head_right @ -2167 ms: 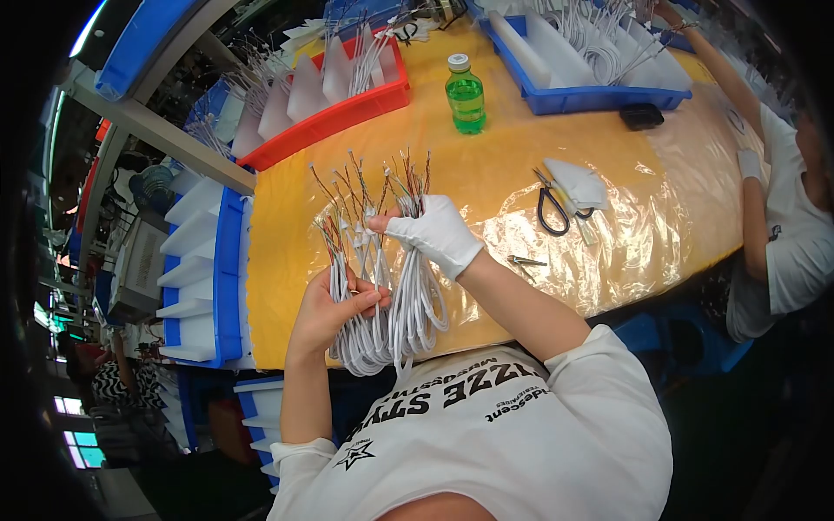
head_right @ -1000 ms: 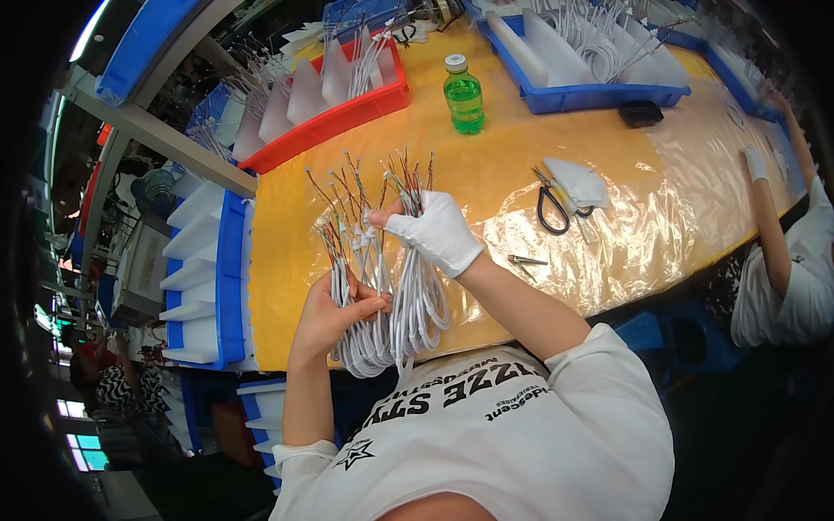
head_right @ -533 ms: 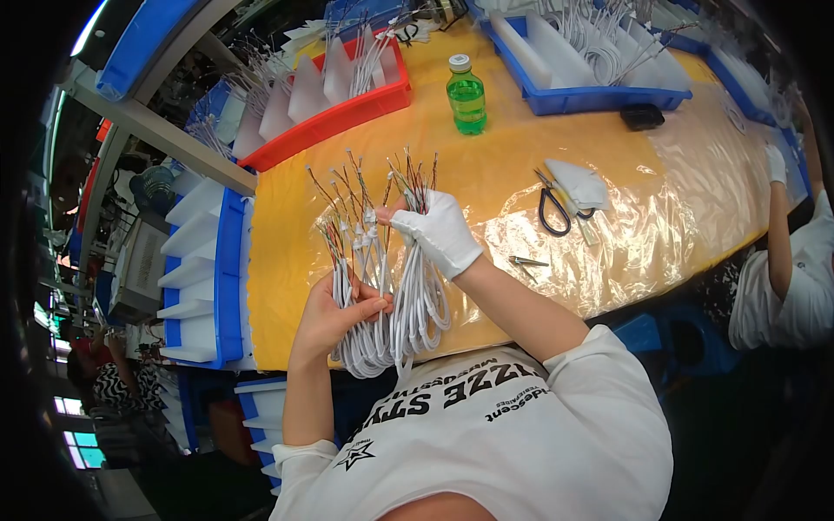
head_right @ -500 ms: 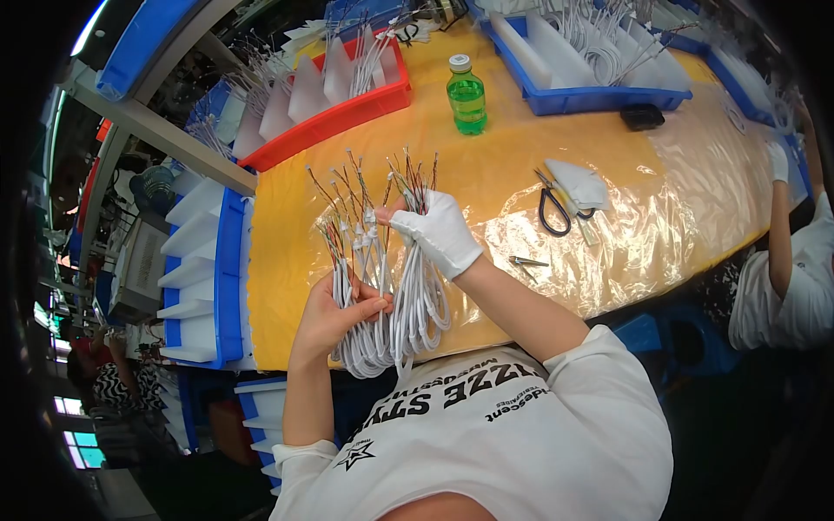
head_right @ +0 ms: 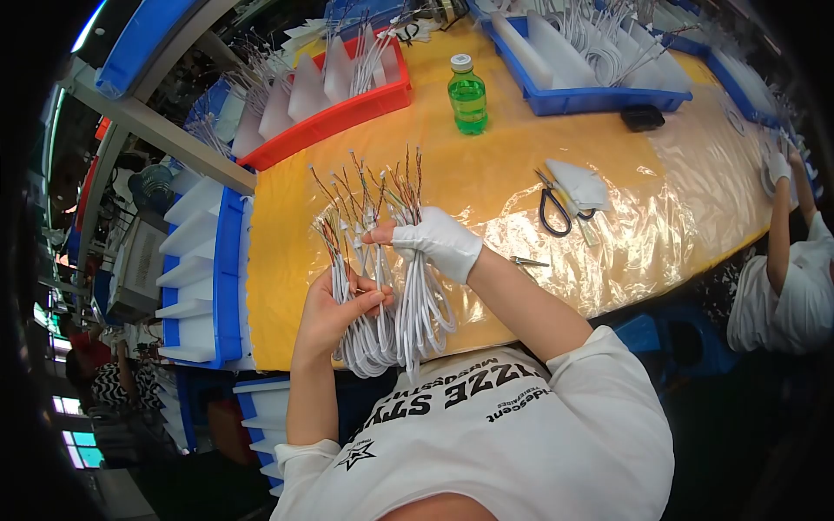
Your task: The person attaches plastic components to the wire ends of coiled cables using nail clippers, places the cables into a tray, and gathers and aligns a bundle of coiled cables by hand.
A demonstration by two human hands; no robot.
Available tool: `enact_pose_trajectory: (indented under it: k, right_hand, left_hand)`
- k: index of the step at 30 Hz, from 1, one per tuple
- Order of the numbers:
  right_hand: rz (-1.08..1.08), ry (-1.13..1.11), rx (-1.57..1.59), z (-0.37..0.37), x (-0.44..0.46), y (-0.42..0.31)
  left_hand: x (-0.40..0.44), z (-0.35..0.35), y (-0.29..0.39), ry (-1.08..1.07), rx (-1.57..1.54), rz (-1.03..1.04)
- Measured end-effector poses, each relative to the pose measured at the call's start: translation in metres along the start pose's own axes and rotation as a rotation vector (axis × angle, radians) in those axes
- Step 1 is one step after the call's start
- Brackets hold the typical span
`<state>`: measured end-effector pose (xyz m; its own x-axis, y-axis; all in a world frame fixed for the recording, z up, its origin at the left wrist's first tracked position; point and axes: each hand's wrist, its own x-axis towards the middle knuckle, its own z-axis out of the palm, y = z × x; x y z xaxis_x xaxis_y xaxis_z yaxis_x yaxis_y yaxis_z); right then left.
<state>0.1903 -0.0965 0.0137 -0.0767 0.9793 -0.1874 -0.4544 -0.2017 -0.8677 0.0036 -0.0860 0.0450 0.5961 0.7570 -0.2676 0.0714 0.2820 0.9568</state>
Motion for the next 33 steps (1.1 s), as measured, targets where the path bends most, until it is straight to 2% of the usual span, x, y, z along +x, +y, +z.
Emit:
enact_pose_trajectory:
  k: [2,6,8,11,14,24,26,33]
  right_hand:
    - [0.096,-0.089,0.118,-0.001,0.000,-0.001]
    - [0.084,-0.096,0.169,-0.002,0.003,0.006]
    - [-0.020,0.079,0.022,0.006,0.002,0.002]
    - [-0.130,0.160,-0.090,0.012,-0.003,-0.004]
    - [-0.155,0.210,-0.029,0.015,-0.006,-0.011]
    - [-0.117,0.242,-0.120,0.011,-0.005,-0.013]
    - [-0.210,0.227,-0.087,0.014,-0.004,-0.012]
    - [-0.254,0.299,-0.070,0.017,-0.004,-0.007]
  left_hand:
    - [0.000,0.000,0.001,-0.005,-0.015,0.011]
    - [-0.002,0.002,0.003,0.000,0.013,-0.018]
    - [-0.002,0.001,0.003,-0.003,0.018,-0.017]
    - [-0.002,0.001,0.004,-0.003,-0.021,-0.028]
    - [-0.003,0.001,0.003,0.012,-0.008,-0.033]
    - [-0.004,-0.002,0.002,-0.011,0.013,-0.018]
    - [-0.004,-0.002,0.001,-0.018,0.014,-0.011]
    - [-0.004,-0.001,0.002,-0.008,0.006,-0.021]
